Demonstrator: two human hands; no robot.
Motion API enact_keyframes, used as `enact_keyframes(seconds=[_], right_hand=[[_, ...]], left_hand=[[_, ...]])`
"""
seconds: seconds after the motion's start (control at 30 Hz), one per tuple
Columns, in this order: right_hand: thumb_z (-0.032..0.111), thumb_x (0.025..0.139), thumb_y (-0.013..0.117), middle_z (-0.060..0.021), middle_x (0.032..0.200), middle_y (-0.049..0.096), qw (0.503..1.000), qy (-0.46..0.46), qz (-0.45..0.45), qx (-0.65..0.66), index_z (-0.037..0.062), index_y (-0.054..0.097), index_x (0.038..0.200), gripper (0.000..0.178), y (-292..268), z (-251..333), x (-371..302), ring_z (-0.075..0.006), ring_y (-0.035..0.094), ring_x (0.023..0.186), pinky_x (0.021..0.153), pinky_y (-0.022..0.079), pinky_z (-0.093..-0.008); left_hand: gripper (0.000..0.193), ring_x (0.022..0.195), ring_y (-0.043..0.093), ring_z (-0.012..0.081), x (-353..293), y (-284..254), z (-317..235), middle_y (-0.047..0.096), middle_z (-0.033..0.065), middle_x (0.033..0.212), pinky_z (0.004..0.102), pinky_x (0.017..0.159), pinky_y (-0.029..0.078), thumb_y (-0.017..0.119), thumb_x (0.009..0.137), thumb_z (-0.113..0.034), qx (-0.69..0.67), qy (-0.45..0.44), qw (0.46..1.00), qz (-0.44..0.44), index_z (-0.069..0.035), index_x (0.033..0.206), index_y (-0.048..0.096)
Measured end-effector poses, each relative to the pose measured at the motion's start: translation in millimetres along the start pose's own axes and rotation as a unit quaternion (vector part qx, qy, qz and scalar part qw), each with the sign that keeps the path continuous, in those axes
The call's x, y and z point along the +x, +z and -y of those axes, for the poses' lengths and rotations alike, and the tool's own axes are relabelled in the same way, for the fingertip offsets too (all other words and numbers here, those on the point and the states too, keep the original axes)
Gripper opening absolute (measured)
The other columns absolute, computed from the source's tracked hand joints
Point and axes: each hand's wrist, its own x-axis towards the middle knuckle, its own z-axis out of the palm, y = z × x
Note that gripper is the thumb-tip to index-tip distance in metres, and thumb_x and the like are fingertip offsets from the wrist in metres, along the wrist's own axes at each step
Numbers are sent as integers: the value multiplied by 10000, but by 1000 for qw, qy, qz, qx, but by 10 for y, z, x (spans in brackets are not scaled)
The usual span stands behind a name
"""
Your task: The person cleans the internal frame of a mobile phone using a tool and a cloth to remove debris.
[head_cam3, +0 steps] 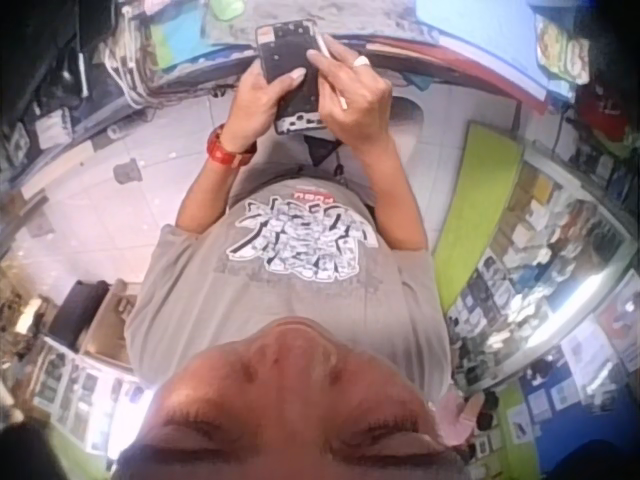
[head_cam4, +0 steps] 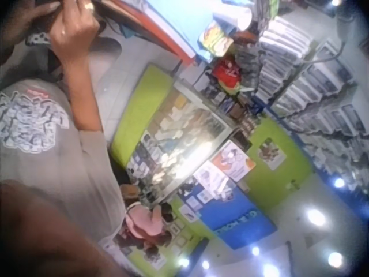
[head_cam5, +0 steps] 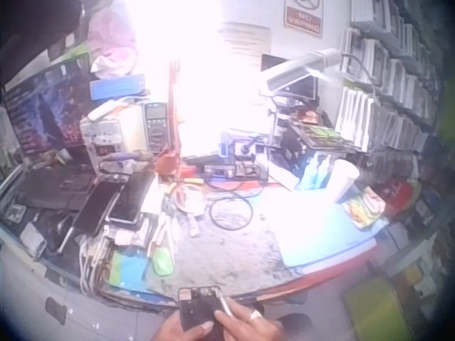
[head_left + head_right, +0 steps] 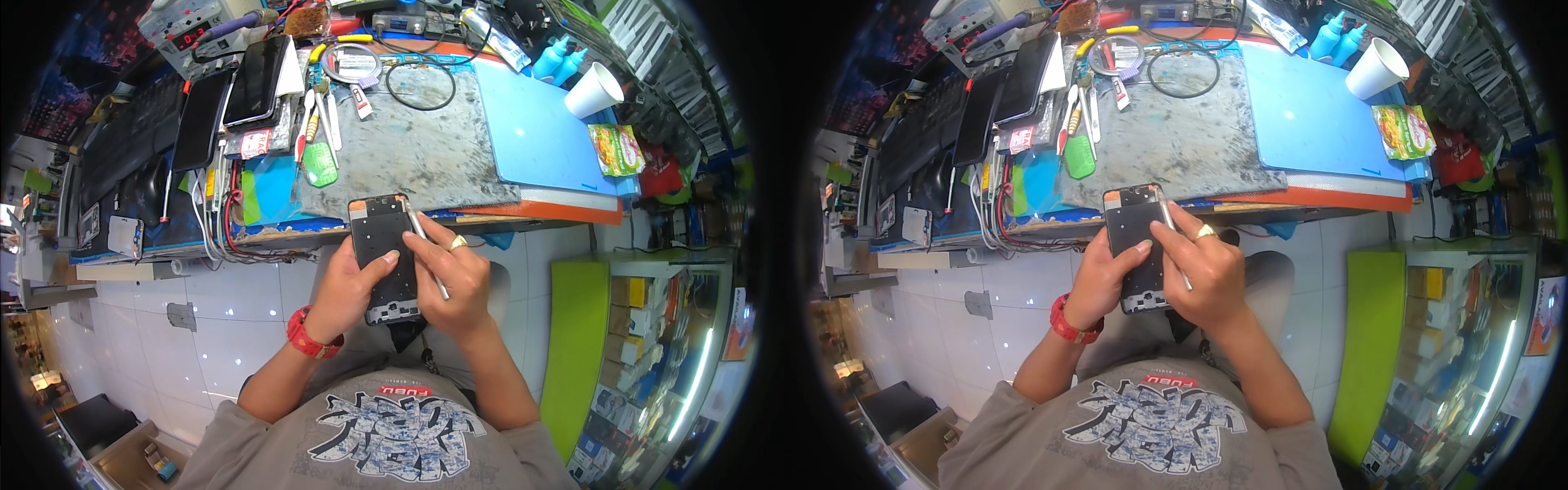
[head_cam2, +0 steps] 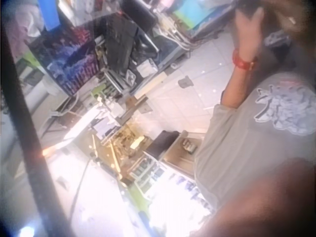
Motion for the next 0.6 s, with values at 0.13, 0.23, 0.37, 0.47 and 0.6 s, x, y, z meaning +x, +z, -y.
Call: enact_keyframes(seconds=[0.13, 0.23, 0.37, 0.47, 0.6], right_hand=[[-61, 737, 697, -259, 1137, 718, 1000, -6, -26, -16, 11, 757, 1071, 347, 112, 57, 26, -327, 745, 767, 636, 590, -358], [-60, 730, 698, -272, 1137, 714, 999, -1, -28, -34, 4, 756, 1066, 347, 106, 108, -68, -324, 744, 754, 618, 584, -354], [-48, 725, 702, -297, 1145, 705, 998, -8, -48, -39, 1, 756, 1060, 343, 192, 98, 8, -317, 742, 732, 597, 575, -345], [-34, 725, 707, -293, 1140, 709, 997, -16, -56, -47, 2, 755, 1063, 343, 198, 71, -37, -317, 736, 712, 590, 571, -344], [-32, 728, 707, -289, 1125, 714, 998, 16, -18, -56, 2, 754, 1065, 342, 133, 146, -79, -317, 736, 712, 591, 570, -343]], left_hand=[[352, 1096, 644, 130, -2, -8, 7, 658, 86, 1226, 299, 939, 542, 634, 992, -52, 0, 7, 1000, -2, 15, 1321, 525], [349, 1101, 641, 129, 2, 3, 18, 657, 84, 1228, 298, 943, 535, 632, 994, -52, 1, 13, 1000, -3, 11, 1320, 525], [342, 1104, 637, 129, -2, -5, -3, 655, 80, 1231, 298, 947, 529, 629, 996, -54, 37, 3, 999, -5, 9, 1316, 525], [337, 1104, 636, 128, -5, 1, -41, 654, 78, 1232, 299, 950, 527, 629, 997, -58, 39, 7, 999, -4, 9, 1312, 529], [338, 1105, 635, 127, 4, -4, 4, 656, 79, 1232, 299, 951, 527, 632, 997, -66, 33, 13, 999, -3, 10, 1311, 532]])
